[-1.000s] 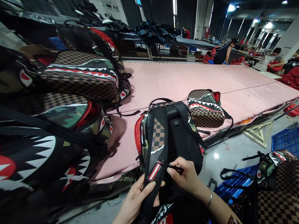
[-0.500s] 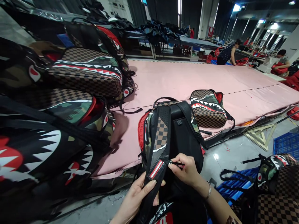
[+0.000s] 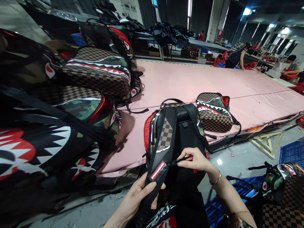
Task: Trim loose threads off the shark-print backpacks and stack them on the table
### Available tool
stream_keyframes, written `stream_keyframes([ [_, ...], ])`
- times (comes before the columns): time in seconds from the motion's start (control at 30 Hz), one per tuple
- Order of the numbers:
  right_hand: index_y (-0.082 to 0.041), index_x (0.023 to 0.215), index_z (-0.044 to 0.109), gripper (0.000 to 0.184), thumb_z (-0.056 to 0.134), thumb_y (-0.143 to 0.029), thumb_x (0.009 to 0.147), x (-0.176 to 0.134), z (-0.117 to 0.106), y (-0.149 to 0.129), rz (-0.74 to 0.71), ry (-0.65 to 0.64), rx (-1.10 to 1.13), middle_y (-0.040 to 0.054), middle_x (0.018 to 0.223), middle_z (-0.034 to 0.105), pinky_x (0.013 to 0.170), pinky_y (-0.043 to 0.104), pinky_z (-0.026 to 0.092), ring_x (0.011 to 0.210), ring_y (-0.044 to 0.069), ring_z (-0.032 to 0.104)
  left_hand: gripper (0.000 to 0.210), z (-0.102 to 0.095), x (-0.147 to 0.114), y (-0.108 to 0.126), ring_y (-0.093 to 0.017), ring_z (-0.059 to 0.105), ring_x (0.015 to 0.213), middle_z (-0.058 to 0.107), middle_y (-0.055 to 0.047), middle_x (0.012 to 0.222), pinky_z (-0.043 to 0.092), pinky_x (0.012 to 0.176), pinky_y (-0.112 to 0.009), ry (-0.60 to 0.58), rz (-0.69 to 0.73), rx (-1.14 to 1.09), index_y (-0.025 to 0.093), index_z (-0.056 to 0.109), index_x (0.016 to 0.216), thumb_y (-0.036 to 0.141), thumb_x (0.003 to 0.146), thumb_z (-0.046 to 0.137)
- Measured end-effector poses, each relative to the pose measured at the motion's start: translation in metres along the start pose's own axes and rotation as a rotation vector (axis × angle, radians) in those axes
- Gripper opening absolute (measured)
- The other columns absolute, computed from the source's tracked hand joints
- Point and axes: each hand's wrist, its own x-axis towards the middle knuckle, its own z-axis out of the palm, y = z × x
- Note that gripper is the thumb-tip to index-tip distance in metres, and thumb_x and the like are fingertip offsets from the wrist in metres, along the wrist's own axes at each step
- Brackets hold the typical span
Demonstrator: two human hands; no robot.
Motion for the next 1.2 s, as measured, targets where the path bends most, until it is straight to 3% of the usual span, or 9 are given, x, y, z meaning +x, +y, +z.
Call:
stream_keyframes([
  [0.27,-0.013,0.078,0.065,0.026,0.071,-0.037,0.068,0.022,-0.011,-0.006,-0.087,-0.061,-0.130,0.0024,0.072,0.064,0.052,0.018,0.044,0.060,0.010,0.057,0.039,0.000,-0.001,0.001,-0.010,0.058,0.040,0.069,-0.008,0.083,0.043,0.038,-0.019,-0.029,0.004,0.018,0.016,0.047,0.108,0.036,0.077,0.061],
  [0.47,-0.013,0.082,0.067,0.024,0.069,-0.035,0.071,0.039,-0.025,-0.022,-0.191,-0.260,-0.272,0.0045,0.078,0.068,0.059,0.019,0.048,0.071,0.013,0.062,0.041,-0.004,0.001,-0.001,-0.011,0.059,0.041,0.069,-0.007,0.084,0.046,0.039,-0.020,-0.069,-0.007,0.021,0.017,0.047,0.110,0.036,0.077,0.061],
  [0.8,-0.011,0.085,0.067,0.026,0.067,-0.035,0.074,0.072,-0.037,-0.051,-0.260,-0.608,-0.355,0.0050,0.079,0.068,0.066,0.019,0.048,0.072,0.012,0.062,0.040,-0.013,0.008,-0.007,-0.012,0.060,0.042,0.068,-0.010,0.089,0.045,0.038,-0.020,-0.187,-0.040,0.044,0.016,0.046,0.108,0.038,0.077,0.061],
  [1.2,-0.011,0.085,0.067,0.027,0.067,-0.035,0.074,0.079,-0.042,-0.055,-0.289,-0.669,-0.403,0.0047,0.079,0.067,0.068,0.019,0.048,0.074,0.012,0.062,0.038,-0.007,0.005,-0.002,-0.011,0.060,0.041,0.069,-0.009,0.087,0.045,0.037,-0.018,-0.172,-0.018,0.041,0.016,0.046,0.109,0.034,0.078,0.060],
])
